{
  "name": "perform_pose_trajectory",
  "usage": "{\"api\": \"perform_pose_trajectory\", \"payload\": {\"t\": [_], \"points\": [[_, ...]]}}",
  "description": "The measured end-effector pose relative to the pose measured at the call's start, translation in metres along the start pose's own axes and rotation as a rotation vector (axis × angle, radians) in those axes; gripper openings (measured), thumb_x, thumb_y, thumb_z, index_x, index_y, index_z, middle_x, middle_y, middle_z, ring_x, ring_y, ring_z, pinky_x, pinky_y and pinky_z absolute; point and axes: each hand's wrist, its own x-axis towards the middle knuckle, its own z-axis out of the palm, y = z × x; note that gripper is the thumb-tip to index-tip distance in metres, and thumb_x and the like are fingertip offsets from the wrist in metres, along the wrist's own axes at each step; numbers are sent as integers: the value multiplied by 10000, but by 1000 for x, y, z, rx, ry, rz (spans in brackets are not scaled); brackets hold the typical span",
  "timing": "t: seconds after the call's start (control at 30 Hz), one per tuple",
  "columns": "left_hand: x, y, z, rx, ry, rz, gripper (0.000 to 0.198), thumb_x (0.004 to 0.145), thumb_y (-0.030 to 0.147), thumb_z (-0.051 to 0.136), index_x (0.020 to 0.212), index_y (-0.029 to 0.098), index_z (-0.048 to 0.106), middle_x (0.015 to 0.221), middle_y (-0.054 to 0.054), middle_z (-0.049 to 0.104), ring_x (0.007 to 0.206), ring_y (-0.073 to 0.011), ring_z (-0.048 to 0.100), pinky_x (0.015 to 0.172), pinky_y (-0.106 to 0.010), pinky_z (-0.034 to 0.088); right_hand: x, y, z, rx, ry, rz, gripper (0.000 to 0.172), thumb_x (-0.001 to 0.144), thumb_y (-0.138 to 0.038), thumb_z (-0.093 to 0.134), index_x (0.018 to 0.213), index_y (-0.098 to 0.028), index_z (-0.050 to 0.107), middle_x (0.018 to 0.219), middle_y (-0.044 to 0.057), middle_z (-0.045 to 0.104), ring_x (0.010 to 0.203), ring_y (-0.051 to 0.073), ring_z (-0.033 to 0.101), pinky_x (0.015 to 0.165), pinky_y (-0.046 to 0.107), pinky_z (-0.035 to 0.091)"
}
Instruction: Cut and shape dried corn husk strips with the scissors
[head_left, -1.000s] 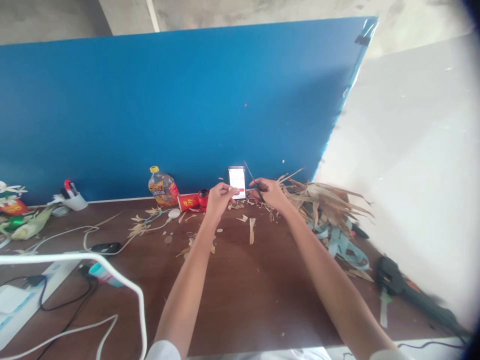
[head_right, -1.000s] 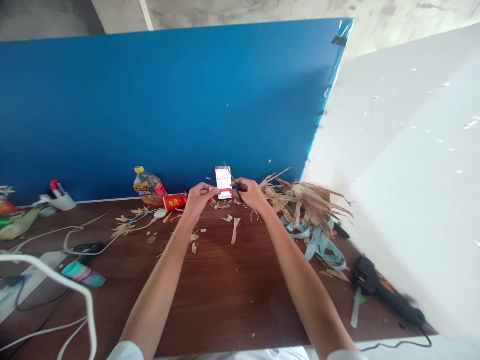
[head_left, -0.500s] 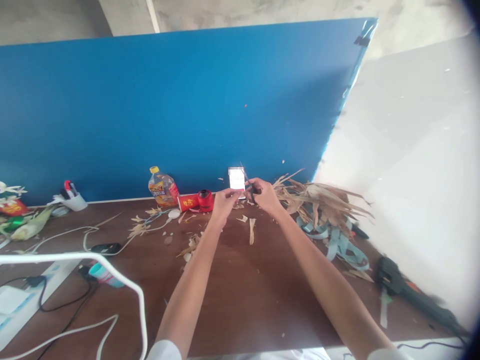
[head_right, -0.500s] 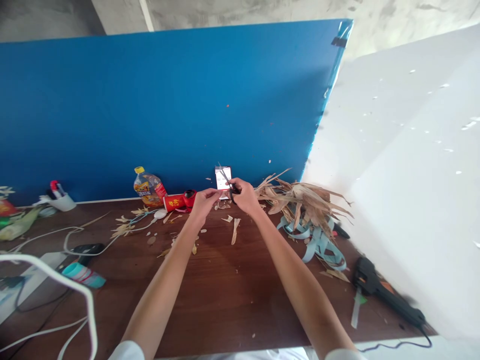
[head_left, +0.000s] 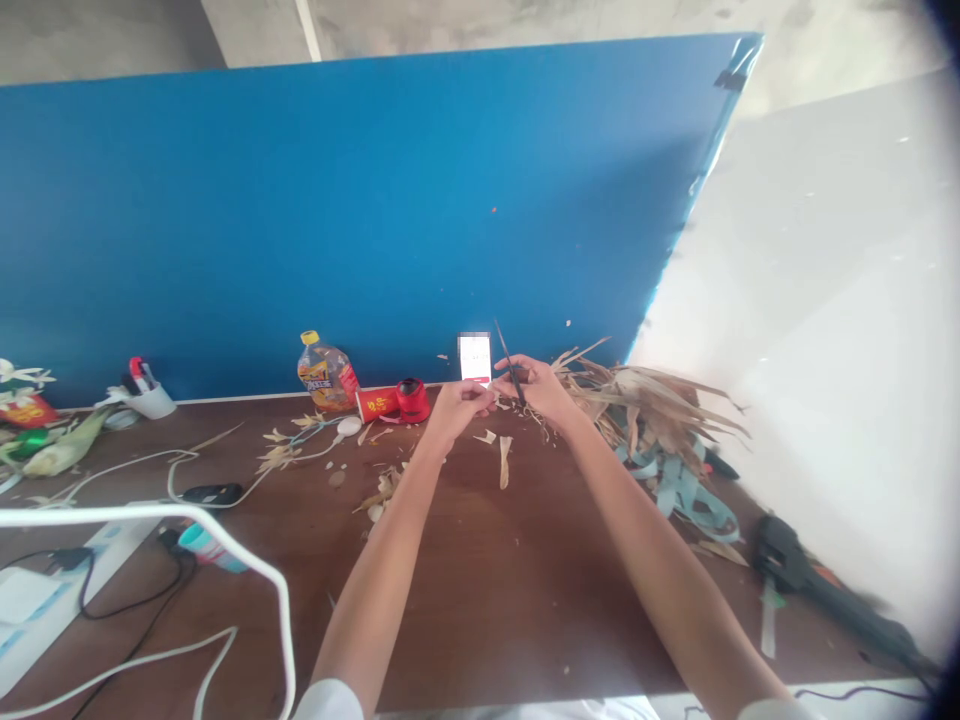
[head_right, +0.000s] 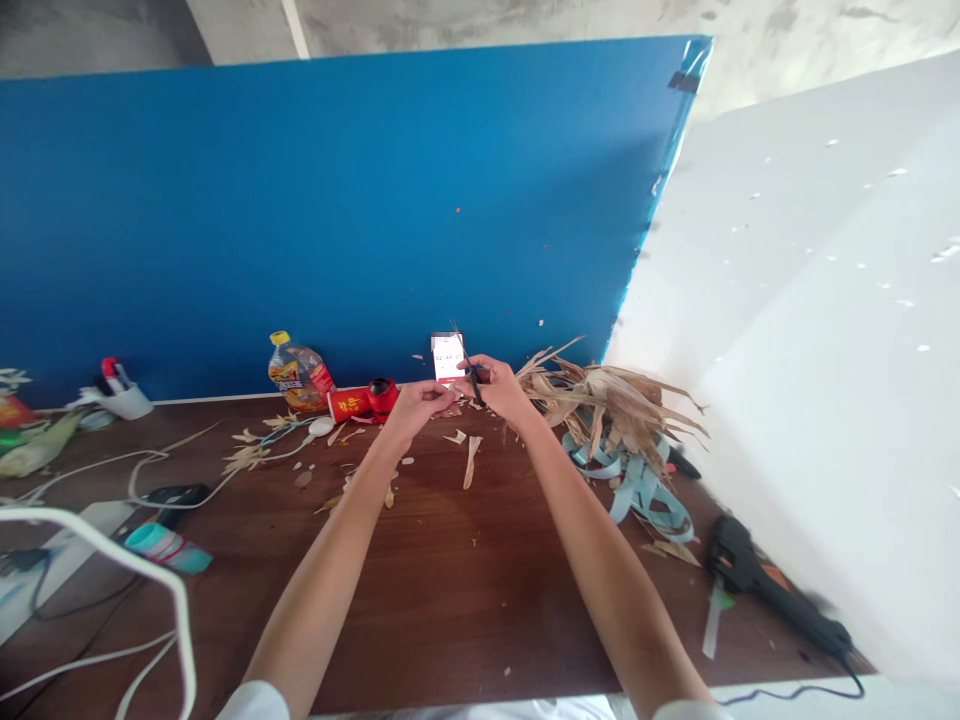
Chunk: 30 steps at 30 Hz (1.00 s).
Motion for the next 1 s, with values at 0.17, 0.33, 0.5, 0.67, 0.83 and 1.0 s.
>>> {"api": "perform_pose_trajectory", "payload": {"t": [0.17,0.33,0.5,0.67,0.83,1.0], "points": [[0,5,2,-48,106,-14,348,698,477,708,772,141,662,697,-53,677,576,-110,573,562,-231,438,-2,-4,-1,-9,-76,4,484,585,-347,804,995,-176,613,747,13,637,646,127,561,585,243,435],[0,7,0,-57,83,-61,363,676,467,731,825,142,670,729,-59,692,606,-117,592,590,-234,454,-1,-3,1,-9,-111,-24,483,594,-340,792,1009,-173,610,724,-1,620,627,115,539,571,233,418],[0,5,0,-17,21,-106,418,701,474,706,970,155,668,796,-64,696,674,-130,613,623,-238,461,-1,3,0,-83,-148,-31,455,634,-287,750,1051,-168,613,782,31,655,662,129,561,587,237,431],[3,-2,1,-18,18,41,362,715,474,688,855,146,631,706,-17,619,606,-97,546,604,-228,446,0,5,1,-123,-175,-66,451,619,-247,725,1048,-158,620,779,26,653,666,132,560,600,240,434],[3,-3,2,-22,-8,34,366,726,456,687,903,146,605,714,-13,605,588,-85,523,587,-219,438,1,8,3,-201,-53,-78,449,625,-244,684,1059,-156,610,749,20,635,623,128,516,541,232,393],[3,-1,2,80,50,13,221,734,309,667,879,144,654,661,-24,615,581,-104,536,560,-221,431,0,9,7,-384,37,-145,337,633,-169,586,966,-174,630,687,-7,595,622,126,484,541,224,352]]}}
